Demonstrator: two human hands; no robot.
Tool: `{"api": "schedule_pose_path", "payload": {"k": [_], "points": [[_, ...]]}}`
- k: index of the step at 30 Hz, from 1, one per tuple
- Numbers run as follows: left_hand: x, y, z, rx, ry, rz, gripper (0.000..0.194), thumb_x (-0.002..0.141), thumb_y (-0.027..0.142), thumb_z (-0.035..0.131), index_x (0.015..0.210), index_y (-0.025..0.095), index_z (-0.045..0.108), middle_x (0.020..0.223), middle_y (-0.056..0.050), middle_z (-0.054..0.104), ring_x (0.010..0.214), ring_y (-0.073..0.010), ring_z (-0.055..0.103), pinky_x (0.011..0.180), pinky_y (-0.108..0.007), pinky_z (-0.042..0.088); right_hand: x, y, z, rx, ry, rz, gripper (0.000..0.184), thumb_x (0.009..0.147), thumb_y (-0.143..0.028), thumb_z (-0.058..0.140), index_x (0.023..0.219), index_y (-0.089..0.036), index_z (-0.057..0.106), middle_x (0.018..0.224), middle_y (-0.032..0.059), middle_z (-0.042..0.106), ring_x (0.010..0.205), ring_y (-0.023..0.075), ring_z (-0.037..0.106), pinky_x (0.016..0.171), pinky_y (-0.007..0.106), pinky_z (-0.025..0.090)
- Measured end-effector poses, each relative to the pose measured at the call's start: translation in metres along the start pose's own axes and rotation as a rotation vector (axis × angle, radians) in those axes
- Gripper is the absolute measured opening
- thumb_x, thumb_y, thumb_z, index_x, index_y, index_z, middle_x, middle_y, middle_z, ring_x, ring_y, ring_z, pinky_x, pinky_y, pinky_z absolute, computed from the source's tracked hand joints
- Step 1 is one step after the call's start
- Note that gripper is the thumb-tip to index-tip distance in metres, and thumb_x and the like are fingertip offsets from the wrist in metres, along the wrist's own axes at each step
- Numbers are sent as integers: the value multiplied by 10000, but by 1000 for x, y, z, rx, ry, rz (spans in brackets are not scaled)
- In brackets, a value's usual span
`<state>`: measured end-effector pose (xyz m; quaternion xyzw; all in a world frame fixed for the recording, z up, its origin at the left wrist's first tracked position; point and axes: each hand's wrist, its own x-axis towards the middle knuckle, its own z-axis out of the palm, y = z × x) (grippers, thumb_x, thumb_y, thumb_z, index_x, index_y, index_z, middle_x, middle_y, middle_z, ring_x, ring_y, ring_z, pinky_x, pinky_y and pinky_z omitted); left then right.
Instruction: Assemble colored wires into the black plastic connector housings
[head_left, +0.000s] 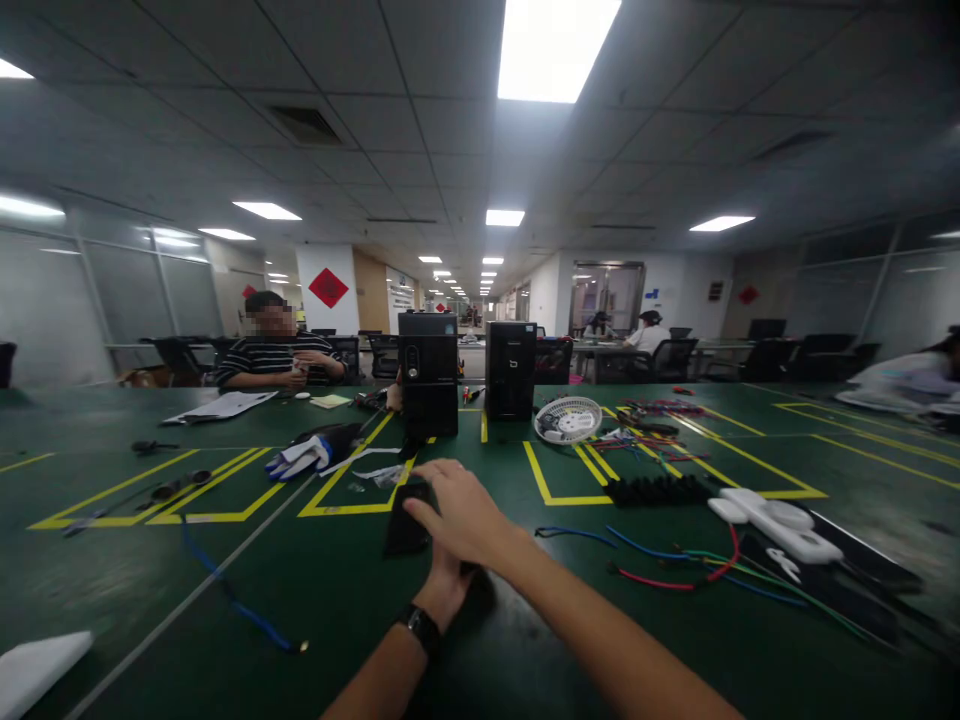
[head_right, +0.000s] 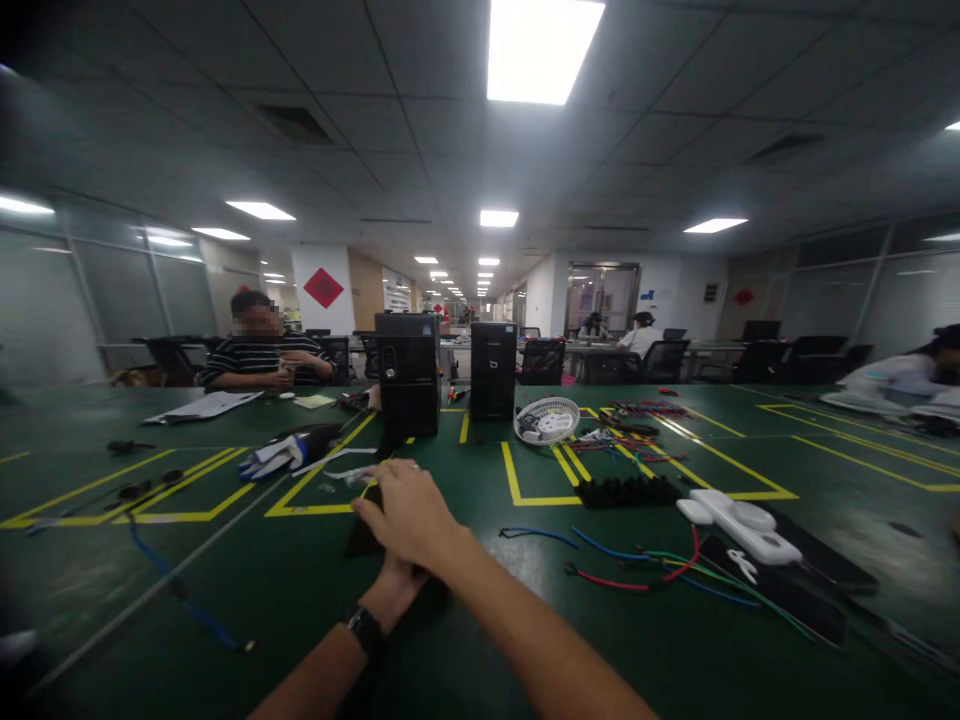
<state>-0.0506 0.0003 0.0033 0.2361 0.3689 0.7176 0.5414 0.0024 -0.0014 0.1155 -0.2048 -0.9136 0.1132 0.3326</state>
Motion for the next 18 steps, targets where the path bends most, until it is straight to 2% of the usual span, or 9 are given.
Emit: {"api": "schedule_pose_path", "payload": {"k": [3, 6, 8, 12, 15, 18], "points": [[12, 2, -3, 26, 172, -51, 335, 860, 485, 441, 931, 180, 558, 799, -40, 617, 718, -163, 607, 650, -277, 475, -57, 46, -9, 6, -167, 17, 578, 777, -370, 664, 1289, -194, 463, 1243, 99, 548, 1167, 236, 470, 982, 367, 357], [16, 2, 0, 146, 209, -65, 334, 872, 469, 435, 980, 172, 543, 833, -57, 603, 753, -172, 602, 707, -302, 470, -78, 79, -7, -25, -237, 41, 607, 713, -371, 725, 1252, -205, 499, 1208, 91, 573, 1112, 244, 508, 944, 359, 380], [13, 2, 2, 311, 171, 41, 355, 867, 470, 444, 1070, 185, 505, 919, -71, 590, 857, -195, 591, 791, -343, 457, -76, 97, -3, -71, -200, 100, 566, 718, -397, 714, 1214, -195, 530, 1170, 94, 594, 1088, 251, 519, 930, 363, 383], [2, 5, 6, 807, 167, 451, 380, 850, 422, 472, 1146, 184, 469, 1130, -115, 510, 1089, -249, 485, 967, -419, 357, -62, 134, 3, -146, -194, 283, 594, 785, -431, 633, 1292, -166, 474, 1228, 132, 561, 1148, 267, 490, 961, 388, 361], [-7, 4, 8, 1146, -4, 609, 343, 869, 381, 424, 1159, 218, 511, 1232, -105, 479, 1175, -258, 427, 1000, -438, 323, -58, 155, -2, -167, -243, 307, 639, 803, -443, 613, 1346, -163, 427, 1324, 152, 491, 1248, 293, 405, 1009, 422, 320], [-10, -2, 9, 1431, -247, 649, 372, 901, 358, 359, 1230, 278, 511, 1383, -66, 417, 1297, -247, 326, 1028, -451, 279, -65, 169, -23, -345, -142, 481, 528, 865, -457, 533, 1312, -184, 464, 1349, 130, 464, 1250, 285, 401, 1016, 454, 322]]}}
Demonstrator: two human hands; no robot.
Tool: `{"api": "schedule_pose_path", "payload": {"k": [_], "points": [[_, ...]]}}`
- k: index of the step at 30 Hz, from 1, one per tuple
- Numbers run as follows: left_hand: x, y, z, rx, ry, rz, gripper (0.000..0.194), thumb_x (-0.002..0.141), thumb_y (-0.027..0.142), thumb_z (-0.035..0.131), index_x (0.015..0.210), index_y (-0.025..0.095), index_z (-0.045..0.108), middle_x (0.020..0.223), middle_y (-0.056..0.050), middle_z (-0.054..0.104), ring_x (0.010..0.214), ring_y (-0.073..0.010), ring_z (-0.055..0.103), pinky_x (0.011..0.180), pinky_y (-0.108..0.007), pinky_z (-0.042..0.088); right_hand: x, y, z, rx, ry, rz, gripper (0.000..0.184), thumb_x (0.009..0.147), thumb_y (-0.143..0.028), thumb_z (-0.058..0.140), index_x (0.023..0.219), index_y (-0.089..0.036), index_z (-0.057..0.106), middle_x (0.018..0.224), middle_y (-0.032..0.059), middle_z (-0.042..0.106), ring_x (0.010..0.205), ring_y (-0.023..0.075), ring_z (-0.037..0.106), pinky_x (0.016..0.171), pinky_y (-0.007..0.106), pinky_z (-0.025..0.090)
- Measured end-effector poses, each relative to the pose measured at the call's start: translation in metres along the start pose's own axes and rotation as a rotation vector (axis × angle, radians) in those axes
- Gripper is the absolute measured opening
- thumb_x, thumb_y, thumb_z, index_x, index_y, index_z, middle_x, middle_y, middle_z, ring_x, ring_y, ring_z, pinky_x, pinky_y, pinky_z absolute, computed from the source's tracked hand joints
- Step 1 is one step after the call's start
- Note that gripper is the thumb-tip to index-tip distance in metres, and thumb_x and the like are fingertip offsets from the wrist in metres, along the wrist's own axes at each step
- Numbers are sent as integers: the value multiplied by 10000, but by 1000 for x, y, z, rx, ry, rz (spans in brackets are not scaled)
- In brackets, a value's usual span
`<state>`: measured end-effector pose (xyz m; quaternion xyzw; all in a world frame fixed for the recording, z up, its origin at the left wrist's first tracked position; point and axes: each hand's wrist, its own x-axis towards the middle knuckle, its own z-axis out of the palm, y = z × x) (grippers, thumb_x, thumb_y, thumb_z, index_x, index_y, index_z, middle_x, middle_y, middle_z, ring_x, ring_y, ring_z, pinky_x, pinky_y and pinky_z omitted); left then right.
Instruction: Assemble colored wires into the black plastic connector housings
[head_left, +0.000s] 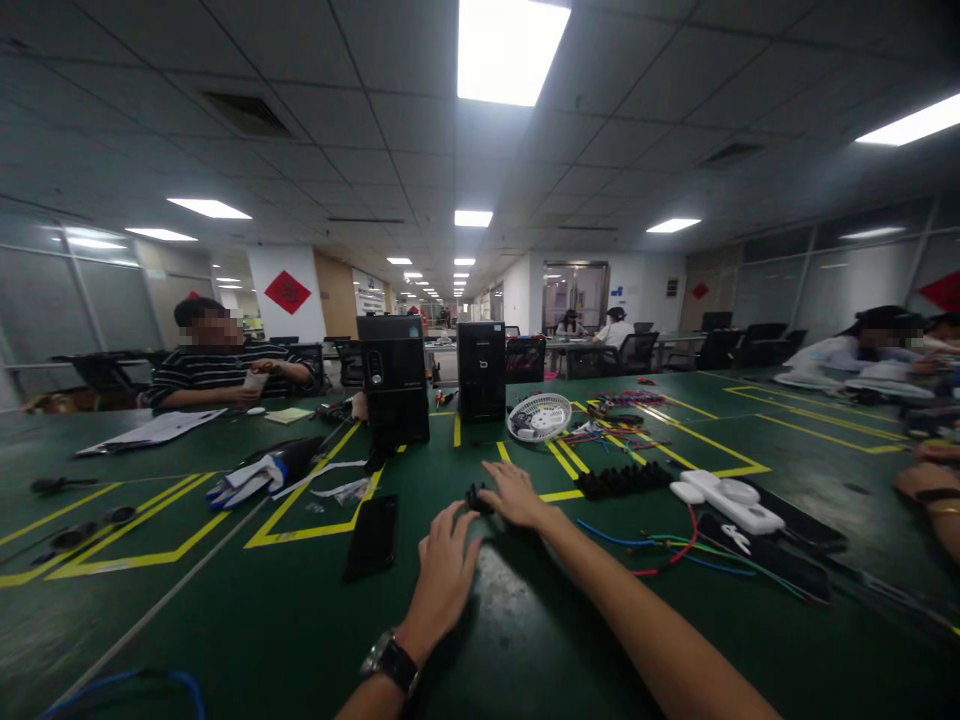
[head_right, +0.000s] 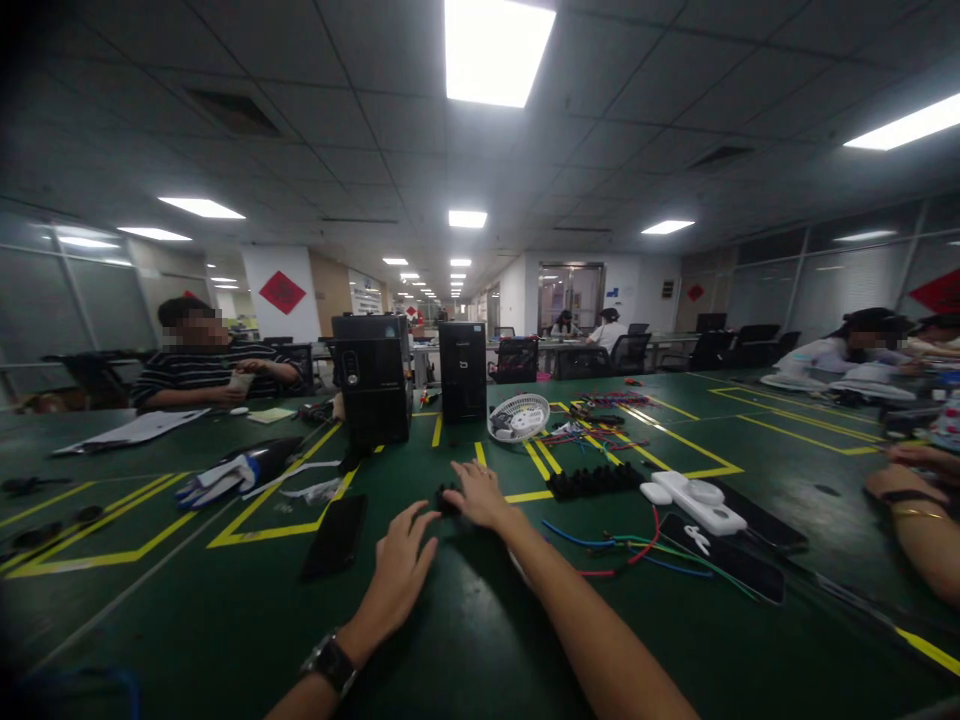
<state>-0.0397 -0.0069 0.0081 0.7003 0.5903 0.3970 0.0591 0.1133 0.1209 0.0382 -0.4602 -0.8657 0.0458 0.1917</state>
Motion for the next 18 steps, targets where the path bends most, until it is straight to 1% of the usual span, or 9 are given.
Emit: {"api": "schedule_pose_path", "payload": {"k": [2, 3, 5, 8, 11, 14, 16, 17, 18], "points": [[1, -2, 5, 75, -113, 75, 424, 915, 350, 324, 1317, 295, 448, 1467, -53, 340, 1356, -240, 253, 1050, -458, 242, -9, 18, -14, -102, 89, 175, 423, 898, -409, 508, 1255, -184, 500, 1304, 110, 491, 1162, 257, 484, 965, 464, 392], [3, -3, 8, 95, -160, 93, 447, 918, 355, 315, 1348, 292, 417, 1486, -56, 317, 1370, -243, 233, 1058, -465, 225, -15, 28, -21, -132, 112, 230, 382, 902, -377, 515, 1228, -178, 512, 1269, 101, 510, 1107, 240, 522, 926, 457, 431], [7, -6, 12, 111, -230, 88, 480, 917, 385, 309, 1378, 276, 390, 1482, -77, 331, 1372, -266, 240, 1063, -491, 203, -30, 47, -32, -168, 117, 283, 333, 898, -327, 537, 1188, -164, 526, 1203, 92, 542, 1018, 216, 565, 853, 431, 487], [11, -9, 14, 117, -269, 49, 510, 912, 425, 308, 1387, 258, 386, 1439, -104, 400, 1348, -294, 289, 1060, -515, 201, -50, 72, -39, -221, 121, 345, 308, 893, -312, 550, 1166, -169, 538, 1165, 88, 565, 988, 212, 577, 814, 414, 506], [14, -8, 12, 123, -223, 54, 496, 905, 403, 338, 1367, 242, 418, 1438, -105, 397, 1347, -290, 284, 1062, -492, 217, -62, 87, -37, -262, 133, 393, 304, 897, -320, 537, 1160, -167, 542, 1179, 96, 556, 1018, 220, 559, 853, 429, 476], [18, -2, 12, 26, -127, 87, 450, 892, 375, 388, 1297, 213, 498, 1413, -107, 422, 1341, -274, 286, 1084, -463, 198, -64, 93, -36, -291, 155, 419, 320, 876, -285, 546, 1151, -122, 550, 1133, 165, 574, 1084, 286, 513, 916, 482, 372], [23, 4, 16, -169, -54, 50, 429, 873, 386, 440, 1252, 205, 528, 1361, -111, 472, 1306, -263, 341, 1092, -439, 209, -63, 90, -37, -237, 186, 407, 383, 842, -277, 573, 1181, -103, 534, 1110, 196, 591, 1100, 324, 504, 921, 494, 334], [25, 9, 19, -314, -19, -17, 434, 861, 400, 467, 1242, 201, 527, 1325, -118, 499, 1269, -259, 391, 1078, -429, 247, -63, 84, -37, -165, 210, 384, 421, 830, -293, 582, 1200, -101, 521, 1114, 194, 597, 1092, 320, 516, 919, 475, 342], [27, 13, 22, -489, 7, -115, 453, 851, 423, 487, 1246, 201, 509, 1291, -127, 521, 1215, -257, 451, 1047, -424, 305, -63, 76, -36, -65, 235, 346, 453, 825, -315, 585, 1217, -101, 509, 1119, 185, 601, 1079, 305, 534, 916, 443, 359]]}}
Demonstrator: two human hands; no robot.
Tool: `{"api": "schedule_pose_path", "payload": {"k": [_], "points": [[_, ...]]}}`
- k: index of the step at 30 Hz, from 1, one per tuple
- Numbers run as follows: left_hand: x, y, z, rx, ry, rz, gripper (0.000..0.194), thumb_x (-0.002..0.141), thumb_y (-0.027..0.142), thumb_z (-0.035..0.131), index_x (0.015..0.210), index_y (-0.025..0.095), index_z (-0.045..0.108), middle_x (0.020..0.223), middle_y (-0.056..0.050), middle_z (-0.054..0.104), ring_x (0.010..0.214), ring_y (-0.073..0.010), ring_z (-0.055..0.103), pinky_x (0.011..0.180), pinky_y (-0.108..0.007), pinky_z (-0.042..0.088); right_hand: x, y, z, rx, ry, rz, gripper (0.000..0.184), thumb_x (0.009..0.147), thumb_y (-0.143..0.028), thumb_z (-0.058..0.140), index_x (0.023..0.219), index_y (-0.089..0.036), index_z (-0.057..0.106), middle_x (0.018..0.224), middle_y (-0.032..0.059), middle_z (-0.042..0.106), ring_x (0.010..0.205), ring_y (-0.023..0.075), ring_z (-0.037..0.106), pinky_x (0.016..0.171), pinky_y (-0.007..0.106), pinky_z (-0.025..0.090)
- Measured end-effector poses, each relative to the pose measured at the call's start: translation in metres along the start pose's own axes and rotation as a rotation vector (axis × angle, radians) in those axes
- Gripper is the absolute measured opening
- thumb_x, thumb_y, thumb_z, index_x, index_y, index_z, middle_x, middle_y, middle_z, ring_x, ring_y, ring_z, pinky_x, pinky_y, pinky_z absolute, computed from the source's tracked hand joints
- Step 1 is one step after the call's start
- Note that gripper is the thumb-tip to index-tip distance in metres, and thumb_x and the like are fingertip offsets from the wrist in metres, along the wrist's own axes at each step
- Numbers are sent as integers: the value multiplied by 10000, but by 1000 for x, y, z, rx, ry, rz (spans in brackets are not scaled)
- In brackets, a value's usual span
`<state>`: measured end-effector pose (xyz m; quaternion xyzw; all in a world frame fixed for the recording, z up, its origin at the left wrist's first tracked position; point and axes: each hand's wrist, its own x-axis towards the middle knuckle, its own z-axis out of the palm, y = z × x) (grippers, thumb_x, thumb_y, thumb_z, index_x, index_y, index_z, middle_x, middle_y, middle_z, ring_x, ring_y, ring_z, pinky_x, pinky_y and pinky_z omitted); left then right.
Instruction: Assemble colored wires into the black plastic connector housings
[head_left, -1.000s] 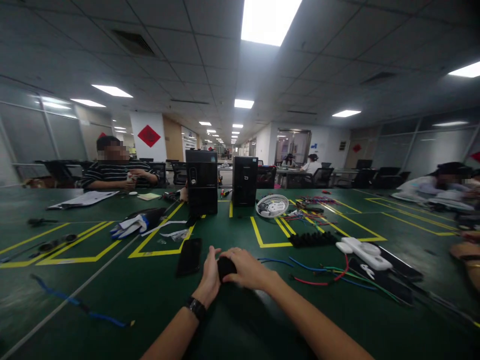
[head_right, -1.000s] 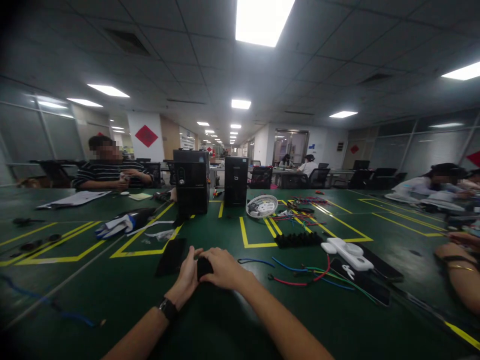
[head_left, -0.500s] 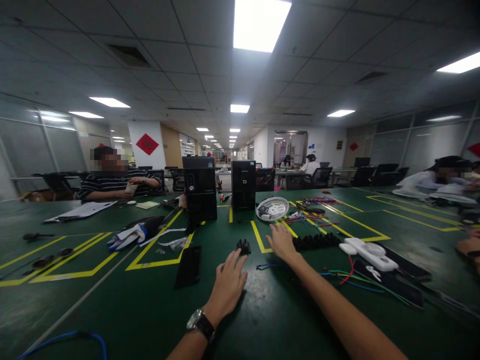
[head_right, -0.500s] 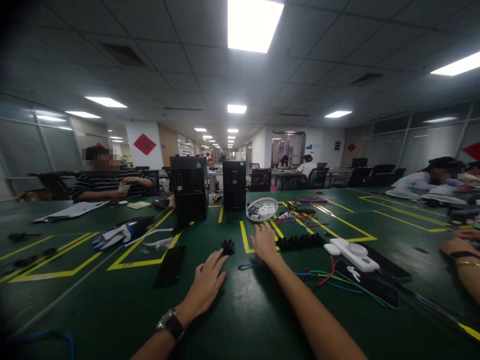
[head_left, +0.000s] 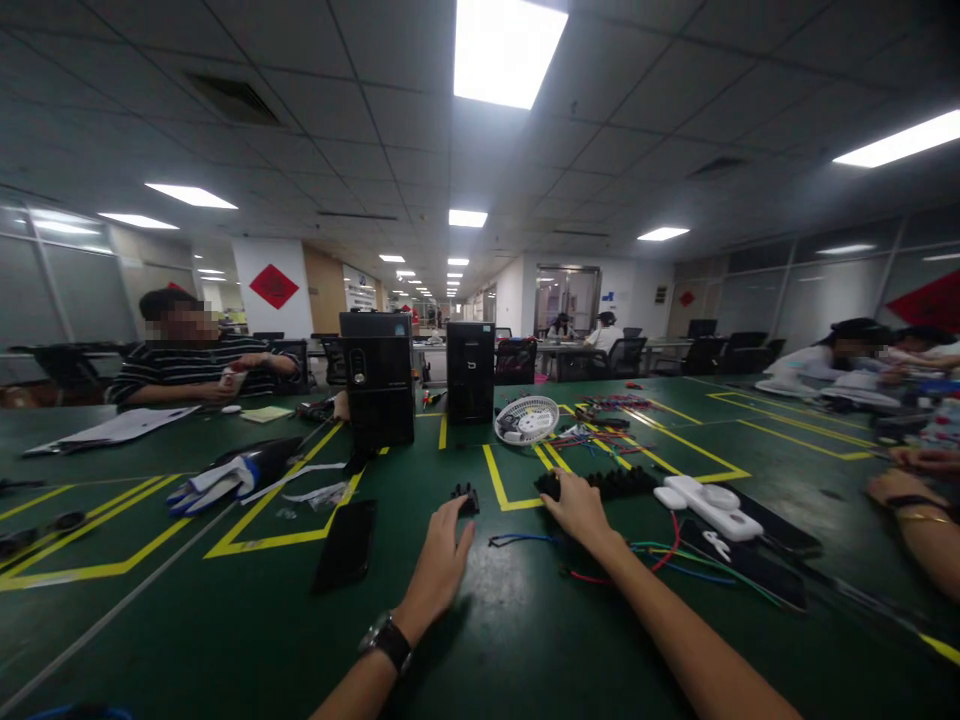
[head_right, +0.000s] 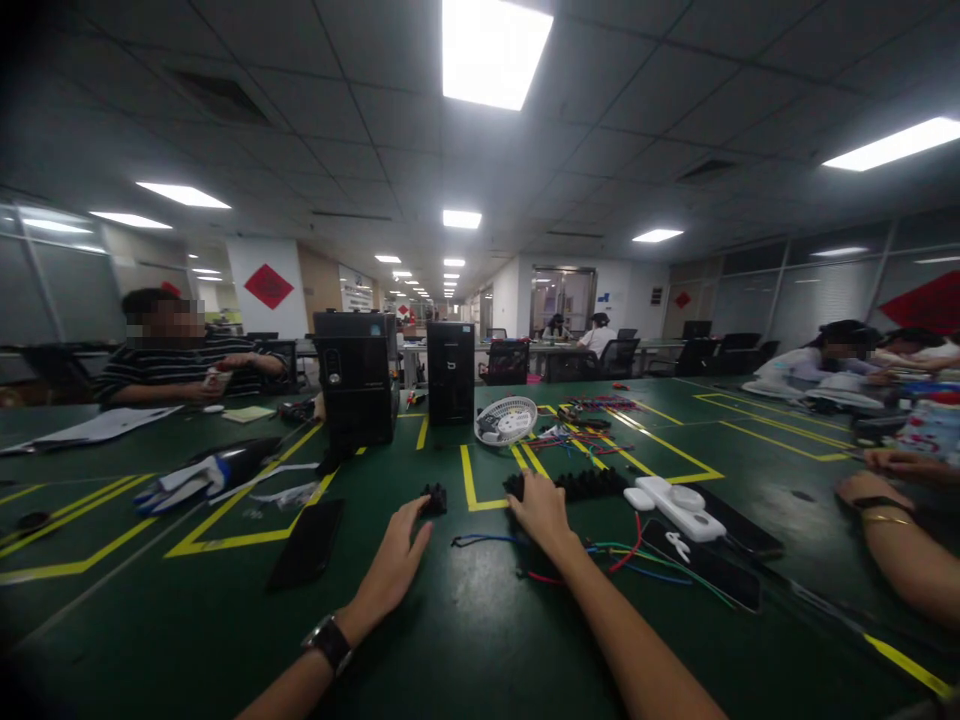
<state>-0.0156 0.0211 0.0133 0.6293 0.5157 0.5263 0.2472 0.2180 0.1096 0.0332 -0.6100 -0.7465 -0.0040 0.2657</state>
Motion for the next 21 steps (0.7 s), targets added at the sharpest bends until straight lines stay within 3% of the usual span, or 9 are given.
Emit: {"api": "schedule_pose_path", "payload": {"k": [3, 5, 8, 11, 16, 18, 21], "points": [[0, 8, 14, -601, 40, -337, 524, 841, 498, 493, 1287, 233, 421, 1215, -143, 563, 988, -230, 600, 853, -404, 479, -20, -35, 4, 353, -56, -191, 528, 813, -358, 598, 1269, -124, 472, 1167, 145, 599, 1078, 248, 557, 921, 346, 398], [-3, 10, 16, -894, 40, -519, 476, 860, 496, 467, 1260, 243, 419, 1118, -131, 606, 829, -195, 638, 714, -375, 528, -35, -64, 8, 481, -140, -369, 606, 786, -375, 636, 1317, -158, 439, 1246, 128, 561, 1144, 243, 518, 960, 339, 383], [-4, 8, 8, -1006, 149, -644, 244, 887, 332, 483, 1085, 193, 515, 873, -65, 630, 637, -146, 620, 545, -296, 520, -48, -90, 7, 528, -150, -485, 472, 821, -362, 606, 1248, -181, 520, 1232, 103, 572, 1151, 227, 506, 981, 340, 367], [-2, 2, -5, -959, 268, -638, 114, 880, 232, 497, 950, 160, 550, 783, -37, 602, 566, -127, 592, 444, -233, 469, -41, -81, -5, 437, -94, -429, 251, 905, -301, 477, 1063, -175, 625, 1055, 81, 647, 1022, 197, 569, 923, 314, 390], [-1, -5, -14, -984, 314, -634, 180, 863, 307, 534, 925, 140, 559, 768, -55, 609, 563, -142, 590, 416, -238, 456, -17, -25, -23, 46, -190, -258, 213, 869, -264, 526, 974, -142, 665, 962, 115, 652, 930, 223, 585, 830, 305, 403], [-3, -5, -14, -1008, 312, -630, 204, 850, 329, 555, 898, 131, 560, 753, -54, 611, 550, -140, 585, 413, -242, 457, -16, -15, -22, 34, -232, -294, 236, 843, -294, 576, 1006, -146, 663, 981, 111, 642, 936, 219, 581, 820, 290, 405], [-5, -1, -12, -1015, 274, -632, 218, 861, 330, 538, 885, 115, 554, 761, -81, 634, 560, -152, 602, 426, -247, 464, -23, -24, -10, 49, -282, -447, 286, 833, -340, 598, 1064, -178, 645, 1024, 94, 626, 978, 214, 561, 838, 280, 394]]}}
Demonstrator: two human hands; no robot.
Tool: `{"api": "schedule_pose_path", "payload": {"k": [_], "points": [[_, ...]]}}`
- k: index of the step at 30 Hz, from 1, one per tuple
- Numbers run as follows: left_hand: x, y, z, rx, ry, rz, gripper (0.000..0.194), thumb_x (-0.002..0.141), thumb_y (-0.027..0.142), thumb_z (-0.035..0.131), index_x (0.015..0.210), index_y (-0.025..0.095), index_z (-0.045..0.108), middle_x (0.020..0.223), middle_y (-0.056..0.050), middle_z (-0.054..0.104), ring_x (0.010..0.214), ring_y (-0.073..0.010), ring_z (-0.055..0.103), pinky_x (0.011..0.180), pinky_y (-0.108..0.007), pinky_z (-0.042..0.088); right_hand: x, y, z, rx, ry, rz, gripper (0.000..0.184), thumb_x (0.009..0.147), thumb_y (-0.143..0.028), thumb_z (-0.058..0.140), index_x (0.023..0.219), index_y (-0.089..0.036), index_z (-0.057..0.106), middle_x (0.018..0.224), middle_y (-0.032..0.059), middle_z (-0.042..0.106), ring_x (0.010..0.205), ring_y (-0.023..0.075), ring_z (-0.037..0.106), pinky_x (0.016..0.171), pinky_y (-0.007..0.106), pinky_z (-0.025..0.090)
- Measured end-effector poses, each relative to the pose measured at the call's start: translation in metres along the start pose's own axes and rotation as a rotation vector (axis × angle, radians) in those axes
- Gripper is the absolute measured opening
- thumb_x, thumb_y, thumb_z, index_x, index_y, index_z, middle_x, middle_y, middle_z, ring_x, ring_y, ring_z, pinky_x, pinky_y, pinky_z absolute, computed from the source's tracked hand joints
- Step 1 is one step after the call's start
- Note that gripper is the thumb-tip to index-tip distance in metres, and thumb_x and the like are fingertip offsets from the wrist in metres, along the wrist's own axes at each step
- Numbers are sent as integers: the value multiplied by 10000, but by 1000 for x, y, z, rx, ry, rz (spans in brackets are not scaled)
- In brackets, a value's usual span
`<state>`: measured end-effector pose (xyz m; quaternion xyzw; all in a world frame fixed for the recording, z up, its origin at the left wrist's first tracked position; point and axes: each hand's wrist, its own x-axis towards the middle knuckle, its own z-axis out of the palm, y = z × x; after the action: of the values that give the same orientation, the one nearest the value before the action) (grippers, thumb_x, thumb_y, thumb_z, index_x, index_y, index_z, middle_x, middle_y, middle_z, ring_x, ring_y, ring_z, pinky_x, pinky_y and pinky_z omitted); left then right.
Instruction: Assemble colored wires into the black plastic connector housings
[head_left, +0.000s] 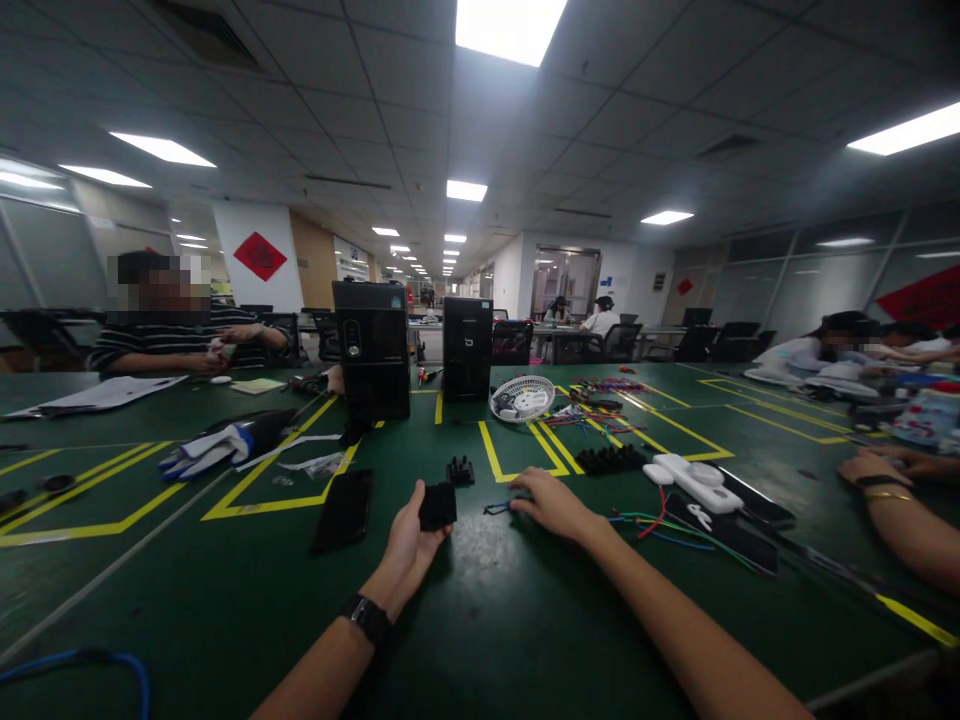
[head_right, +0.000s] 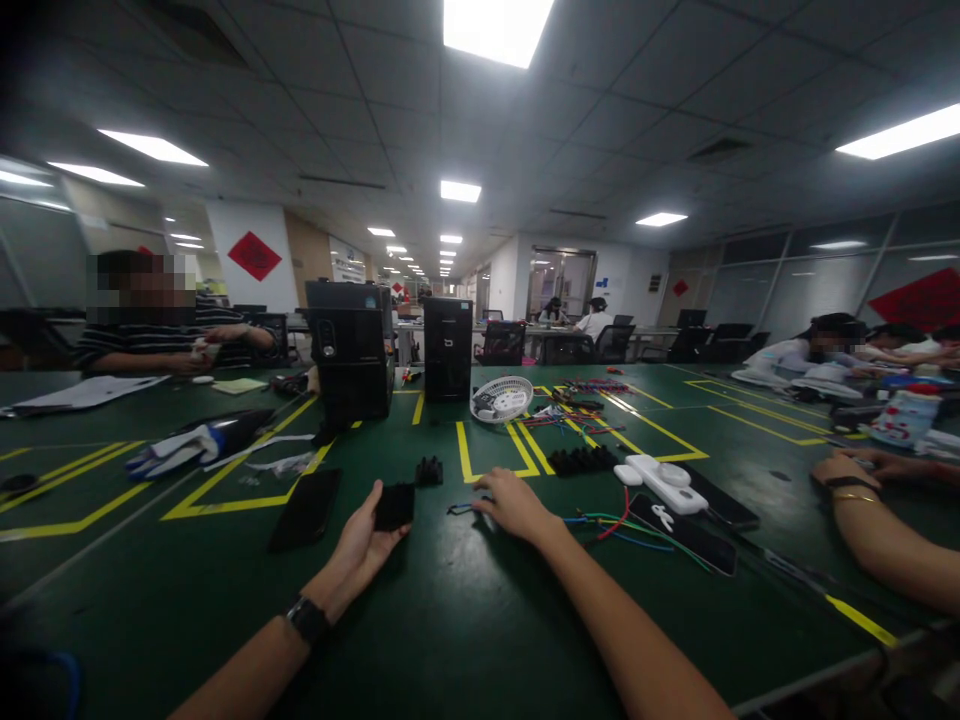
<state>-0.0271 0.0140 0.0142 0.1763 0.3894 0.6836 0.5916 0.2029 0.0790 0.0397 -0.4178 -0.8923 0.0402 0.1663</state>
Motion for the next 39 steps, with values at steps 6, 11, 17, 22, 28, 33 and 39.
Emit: {"api": "schedule_pose_path", "payload": {"k": [6, 11, 17, 22, 28, 33, 39], "points": [[-6, -1, 4, 7, -150, -13, 238, 903, 327, 453, 1009, 127, 523, 963, -175, 679, 721, -220, 674, 487, -256, 479, 4, -36, 17, -23, 7, -4, 132, 864, -223, 534, 912, -164, 642, 933, 86, 642, 908, 201, 577, 777, 267, 378], [-5, 1, 6, -75, -148, 37, 135, 861, 196, 495, 990, 169, 523, 913, -111, 687, 731, -216, 678, 625, -340, 527, 3, -73, 14, 427, 136, -57, 230, 932, -235, 394, 786, -176, 562, 694, -11, 580, 659, 108, 538, 626, 204, 348], [-7, 7, 8, -191, -182, 42, 206, 830, 273, 525, 1006, 174, 563, 842, -68, 664, 738, -204, 663, 596, -298, 502, 3, -104, 38, 925, -23, 97, 296, 926, -359, 367, 739, -176, 506, 543, -66, 405, 455, 69, 365, 473, 185, 272], [-12, 7, 11, -195, -231, 103, 283, 799, 322, 577, 1039, 173, 592, 880, -62, 662, 833, -199, 647, 694, -297, 486, 5, -102, 48, 999, -80, 166, 378, 905, -470, 386, 692, -172, 478, 502, -72, 382, 410, 57, 304, 435, 191, 218], [-18, 5, 15, -176, -289, 138, 312, 806, 325, 566, 1073, 165, 595, 929, -72, 650, 878, -192, 622, 743, -298, 462, 4, -104, 42, 1006, -71, 237, 388, 900, -498, 388, 684, -181, 446, 468, -85, 341, 387, 53, 276, 419, 194, 207], [-16, 3, 14, -46, -296, 299, 294, 813, 297, 568, 1080, 177, 591, 948, -59, 641, 916, -170, 598, 773, -268, 431, 3, -106, 41, 1053, -127, 254, 397, 897, -506, 387, 662, -188, 422, 444, -94, 332, 353, 45, 258, 388, 192, 183], [-14, -3, 15, -94, -256, 316, 278, 800, 290, 571, 1063, 200, 580, 913, -33, 628, 888, -162, 604, 769, -269, 427, 3, -105, 41, 1127, -131, 273, 400, 882, -526, 401, 657, -195, 408, 426, -109, 315, 319, 34, 220, 363, 186, 164]]}}
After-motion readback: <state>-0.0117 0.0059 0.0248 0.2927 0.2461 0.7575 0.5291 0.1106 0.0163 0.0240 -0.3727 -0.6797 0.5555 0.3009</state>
